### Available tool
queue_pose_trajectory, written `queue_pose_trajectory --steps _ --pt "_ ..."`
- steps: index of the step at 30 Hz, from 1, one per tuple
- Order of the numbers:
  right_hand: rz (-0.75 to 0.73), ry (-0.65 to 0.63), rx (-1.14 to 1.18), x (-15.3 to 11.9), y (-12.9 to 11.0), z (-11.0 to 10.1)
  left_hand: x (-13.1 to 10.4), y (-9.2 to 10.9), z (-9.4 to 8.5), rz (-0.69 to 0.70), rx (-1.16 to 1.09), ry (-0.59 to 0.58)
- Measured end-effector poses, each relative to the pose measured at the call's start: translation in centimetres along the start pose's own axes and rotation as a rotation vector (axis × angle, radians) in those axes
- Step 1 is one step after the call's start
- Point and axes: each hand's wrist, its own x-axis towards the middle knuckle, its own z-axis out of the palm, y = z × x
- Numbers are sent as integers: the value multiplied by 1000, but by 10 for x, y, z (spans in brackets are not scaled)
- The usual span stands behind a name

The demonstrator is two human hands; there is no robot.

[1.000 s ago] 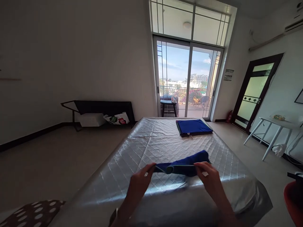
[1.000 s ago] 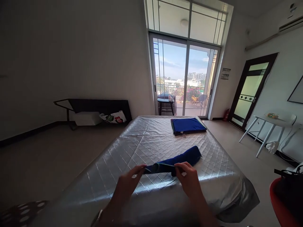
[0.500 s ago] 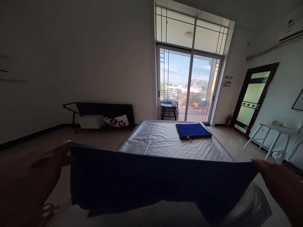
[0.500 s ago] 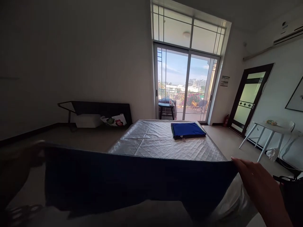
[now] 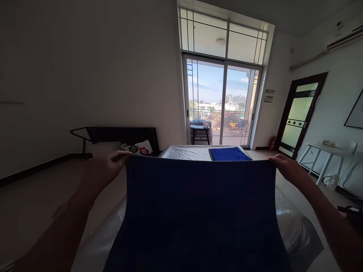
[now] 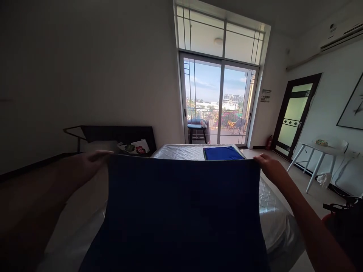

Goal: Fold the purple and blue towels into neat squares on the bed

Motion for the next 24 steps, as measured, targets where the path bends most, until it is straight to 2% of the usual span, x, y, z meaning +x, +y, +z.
queue_pose_trajectory --steps 2,3,6,9,12,15,18,20,22,24 --pt "11 -10 -49 34 5 4 23 18 -2 -3 -64 -79" --pt "18 7 -79 48 8 3 33 25 -5 3 -103 -73" --pt "30 117 -159 72 14 -7 45 37 -17 22 -219 112" --pt "48 232 -168 64 15 -11 27 31 -24 49 -310 333" --pt "37 277 -88 27 8 7 -15 6 -14 108 -307 386" --pt "5 199 35 -22 -5 48 -66 -31 21 130 -266 224" --pt "45 51 173 -66 -25 101 -116 -64 70 51 -225 -134" --pt "104 -47 256 -87 -37 132 -144 -79 99 53 -218 -355" --pt "156 -122 329 -103 -45 155 -164 -87 118 78 -198 -473" --pt "200 -157 387 -114 -49 168 -178 -93 127 90 -159 -503"
